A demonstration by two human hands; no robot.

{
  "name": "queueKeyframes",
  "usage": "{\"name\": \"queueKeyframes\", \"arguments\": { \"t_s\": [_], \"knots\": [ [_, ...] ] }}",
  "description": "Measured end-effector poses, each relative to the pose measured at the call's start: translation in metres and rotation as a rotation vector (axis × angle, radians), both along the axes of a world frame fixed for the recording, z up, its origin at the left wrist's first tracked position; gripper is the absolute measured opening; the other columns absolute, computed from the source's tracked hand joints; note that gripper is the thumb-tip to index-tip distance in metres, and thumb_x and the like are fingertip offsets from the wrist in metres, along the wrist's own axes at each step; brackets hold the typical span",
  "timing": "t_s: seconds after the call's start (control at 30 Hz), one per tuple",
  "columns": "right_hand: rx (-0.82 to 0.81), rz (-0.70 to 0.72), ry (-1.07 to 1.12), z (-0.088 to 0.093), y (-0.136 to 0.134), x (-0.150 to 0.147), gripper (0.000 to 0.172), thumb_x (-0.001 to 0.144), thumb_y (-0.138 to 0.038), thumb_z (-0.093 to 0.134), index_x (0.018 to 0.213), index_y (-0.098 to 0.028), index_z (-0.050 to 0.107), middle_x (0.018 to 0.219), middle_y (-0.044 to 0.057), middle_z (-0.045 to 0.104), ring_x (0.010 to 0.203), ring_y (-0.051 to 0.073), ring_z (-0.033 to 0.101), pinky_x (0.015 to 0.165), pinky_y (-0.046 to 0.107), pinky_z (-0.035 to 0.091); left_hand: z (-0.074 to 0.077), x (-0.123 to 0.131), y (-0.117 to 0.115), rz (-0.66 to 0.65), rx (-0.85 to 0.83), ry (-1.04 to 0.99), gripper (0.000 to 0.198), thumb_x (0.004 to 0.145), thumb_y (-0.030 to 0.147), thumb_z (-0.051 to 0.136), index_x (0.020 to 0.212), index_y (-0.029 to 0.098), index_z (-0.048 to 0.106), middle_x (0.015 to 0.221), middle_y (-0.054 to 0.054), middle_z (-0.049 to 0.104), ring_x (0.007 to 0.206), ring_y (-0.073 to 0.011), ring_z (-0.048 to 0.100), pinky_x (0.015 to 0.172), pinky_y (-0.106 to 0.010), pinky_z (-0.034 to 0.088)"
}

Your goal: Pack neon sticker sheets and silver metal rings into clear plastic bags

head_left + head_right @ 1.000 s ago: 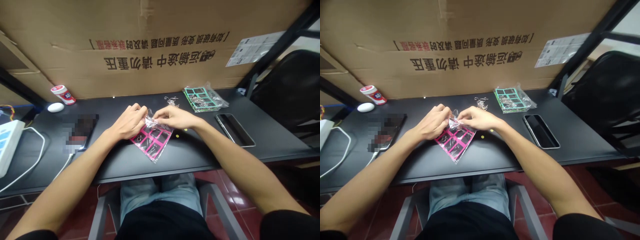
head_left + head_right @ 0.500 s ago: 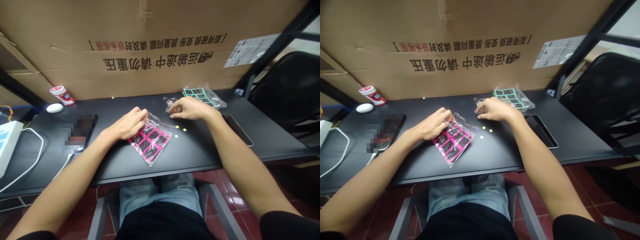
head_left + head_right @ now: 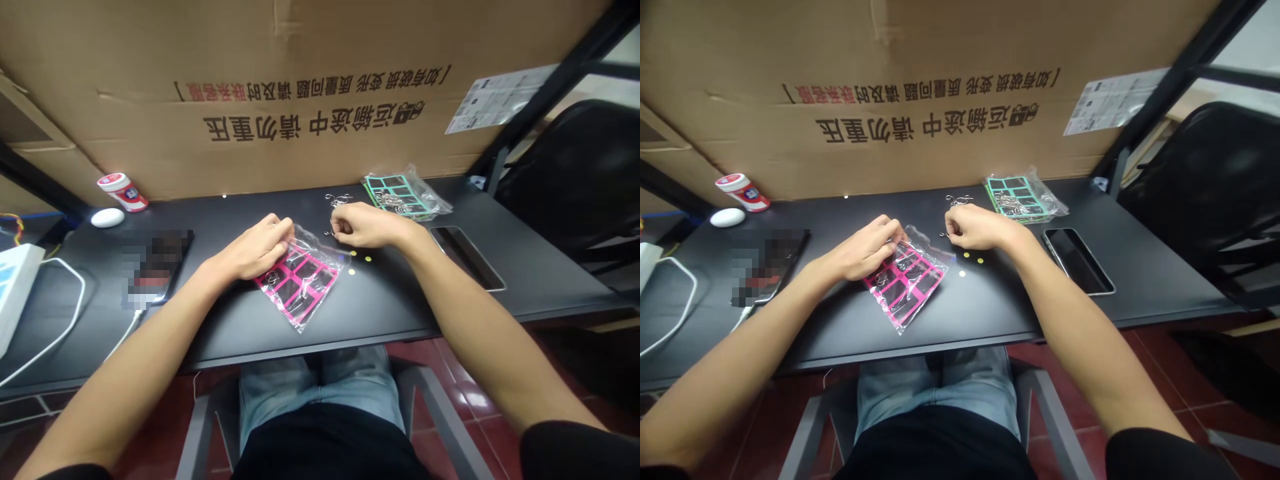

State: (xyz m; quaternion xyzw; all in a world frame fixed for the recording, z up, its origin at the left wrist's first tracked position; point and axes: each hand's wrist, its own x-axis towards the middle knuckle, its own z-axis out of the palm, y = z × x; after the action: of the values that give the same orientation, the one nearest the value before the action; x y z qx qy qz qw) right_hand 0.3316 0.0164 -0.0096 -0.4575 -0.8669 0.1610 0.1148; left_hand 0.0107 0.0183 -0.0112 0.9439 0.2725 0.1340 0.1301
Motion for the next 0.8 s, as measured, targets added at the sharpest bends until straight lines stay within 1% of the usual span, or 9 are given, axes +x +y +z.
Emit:
{"name": "queueKeyframes", "arguments": {
  "t_s": [0.1,0.17,0.27,0.37,0.47,0.53,0.6,0.7,0.8],
  "knots": [
    [0.025,-0.031,0.051,-0.002,0.002,0.001,0.013,0.092,-0.027,0.079,0.101,-0.022,0.072,0.092,0.006,0.077,0.081,0.022,0.067,0.072,0.033,0.047,0.000,0.000,0.000,0.002,0.002,0.001,0.008,0.106,0.022,0.045,0.106,0.025,0.052,0.113,-0.009,0.071,0.112,-0.0297,0.063,0.095,-0.046,0.055],
    [0.029,-0.033,0.039,-0.006,0.005,0.002,0.014,0.096,-0.030,0.078,0.106,-0.022,0.075,0.093,0.006,0.078,0.083,0.022,0.068,0.074,0.033,0.047,0.000,0.000,0.000,0.000,0.001,0.002,0.009,0.106,0.022,0.044,0.107,0.025,0.052,0.114,-0.009,0.070,0.113,-0.0299,0.062,0.096,-0.046,0.055],
    [0.003,-0.027,-0.001,-0.011,0.010,0.003,0.005,0.097,-0.026,0.074,0.099,-0.022,0.075,0.089,0.005,0.078,0.080,0.022,0.068,0.072,0.033,0.047,0.001,0.000,-0.001,0.001,0.005,0.011,0.010,0.107,0.023,0.043,0.108,0.025,0.053,0.112,-0.010,0.068,0.112,-0.0299,0.062,0.096,-0.046,0.055],
    [0.088,-0.014,0.011,-0.013,0.011,0.001,0.003,0.093,-0.021,0.074,0.091,-0.021,0.072,0.092,0.007,0.078,0.087,0.023,0.069,0.076,0.033,0.048,0.002,0.002,-0.002,0.003,0.023,0.022,0.012,0.107,0.022,0.044,0.110,0.024,0.055,0.108,-0.009,0.066,0.107,-0.0297,0.062,0.093,-0.045,0.054],
    [0.148,-0.048,0.111,-0.011,0.008,-0.003,0.005,0.093,-0.017,0.071,0.090,-0.021,0.073,0.092,0.007,0.079,0.087,0.024,0.072,0.080,0.035,0.051,0.003,0.004,-0.003,0.002,0.045,0.032,0.013,0.105,0.021,0.045,0.111,0.023,0.057,0.105,-0.009,0.066,0.106,-0.0298,0.062,0.090,-0.044,0.054],
    [0.145,-0.109,0.212,-0.006,0.004,-0.005,0.005,0.094,-0.020,0.071,0.093,-0.022,0.075,0.089,0.005,0.080,0.083,0.023,0.074,0.080,0.036,0.053,0.004,0.004,-0.004,0.006,0.056,0.039,0.013,0.105,0.022,0.046,0.111,0.023,0.058,0.104,-0.010,0.066,0.106,-0.0301,0.062,0.089,-0.044,0.054],
    [0.147,-0.139,0.243,-0.001,-0.001,-0.006,0.005,0.095,-0.023,0.072,0.094,-0.022,0.077,0.088,0.004,0.081,0.082,0.023,0.075,0.081,0.037,0.055,0.005,0.004,-0.005,0.012,0.062,0.045,0.014,0.106,0.023,0.045,0.111,0.023,0.058,0.104,-0.010,0.066,0.106,-0.0301,0.062,0.090,-0.044,0.054],
    [0.036,-0.103,0.148,0.005,-0.004,0.000,0.010,0.093,-0.034,0.080,0.095,-0.023,0.080,0.086,0.004,0.082,0.080,0.024,0.076,0.077,0.038,0.056,0.005,0.004,-0.006,0.014,0.061,0.051,0.014,0.108,0.024,0.043,0.110,0.023,0.057,0.105,-0.010,0.066,0.106,-0.0302,0.062,0.090,-0.045,0.053],
    [-0.140,-0.054,0.079,0.007,-0.004,0.008,0.023,0.083,-0.043,0.092,0.095,-0.025,0.083,0.084,0.003,0.083,0.076,0.024,0.076,0.070,0.037,0.058,0.005,0.004,-0.006,0.014,0.057,0.049,0.014,0.107,0.025,0.044,0.110,0.023,0.057,0.103,-0.010,0.066,0.106,-0.0305,0.062,0.090,-0.045,0.054]
  ]
}}
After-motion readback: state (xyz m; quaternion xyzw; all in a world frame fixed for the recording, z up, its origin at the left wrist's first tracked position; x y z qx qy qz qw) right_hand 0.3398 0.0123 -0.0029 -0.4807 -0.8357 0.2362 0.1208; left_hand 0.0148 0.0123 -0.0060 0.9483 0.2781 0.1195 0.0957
